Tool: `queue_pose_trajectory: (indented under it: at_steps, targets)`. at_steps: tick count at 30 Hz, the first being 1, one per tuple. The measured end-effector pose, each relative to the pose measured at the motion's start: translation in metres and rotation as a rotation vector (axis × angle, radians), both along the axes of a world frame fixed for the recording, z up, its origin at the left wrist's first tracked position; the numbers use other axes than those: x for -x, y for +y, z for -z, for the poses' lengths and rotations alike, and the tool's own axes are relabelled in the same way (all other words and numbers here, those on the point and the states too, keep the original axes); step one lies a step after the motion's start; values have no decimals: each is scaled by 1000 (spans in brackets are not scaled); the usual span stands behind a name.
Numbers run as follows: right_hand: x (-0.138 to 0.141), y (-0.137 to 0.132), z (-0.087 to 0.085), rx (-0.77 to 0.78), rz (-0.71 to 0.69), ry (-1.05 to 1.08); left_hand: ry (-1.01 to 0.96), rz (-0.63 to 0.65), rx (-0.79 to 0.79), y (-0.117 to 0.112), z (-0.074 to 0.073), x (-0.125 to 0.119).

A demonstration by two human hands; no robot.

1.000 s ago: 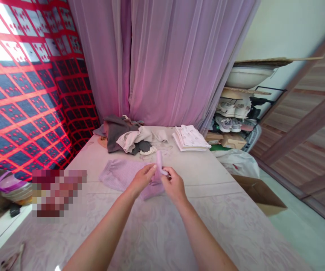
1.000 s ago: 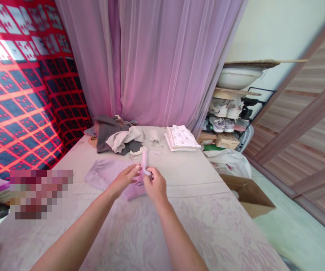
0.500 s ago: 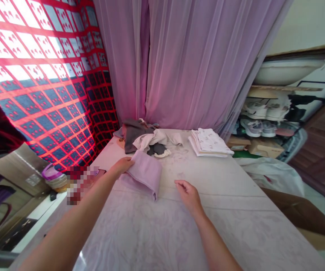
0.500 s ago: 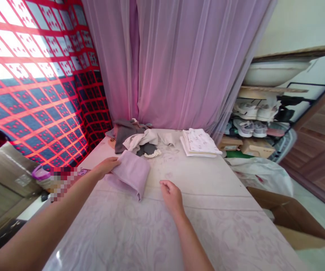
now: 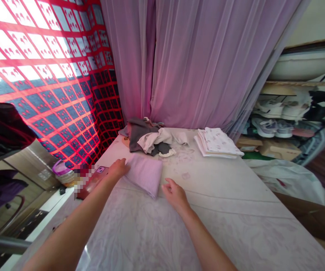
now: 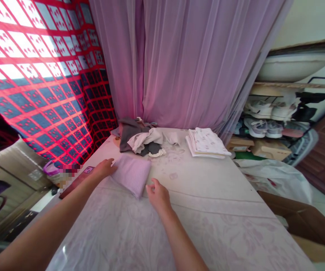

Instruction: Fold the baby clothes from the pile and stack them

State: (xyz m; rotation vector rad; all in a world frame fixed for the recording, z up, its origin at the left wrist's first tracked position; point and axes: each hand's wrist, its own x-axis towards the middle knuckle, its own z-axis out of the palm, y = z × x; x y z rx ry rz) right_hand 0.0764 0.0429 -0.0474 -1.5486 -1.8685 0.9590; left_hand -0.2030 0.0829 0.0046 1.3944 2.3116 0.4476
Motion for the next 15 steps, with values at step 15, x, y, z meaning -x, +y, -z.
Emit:
queue_pose_trajectory:
  at_steps: [15]
  targets:
    - [-17,7,-27,-57,32,64,-528,156,-89,22,14,-34]
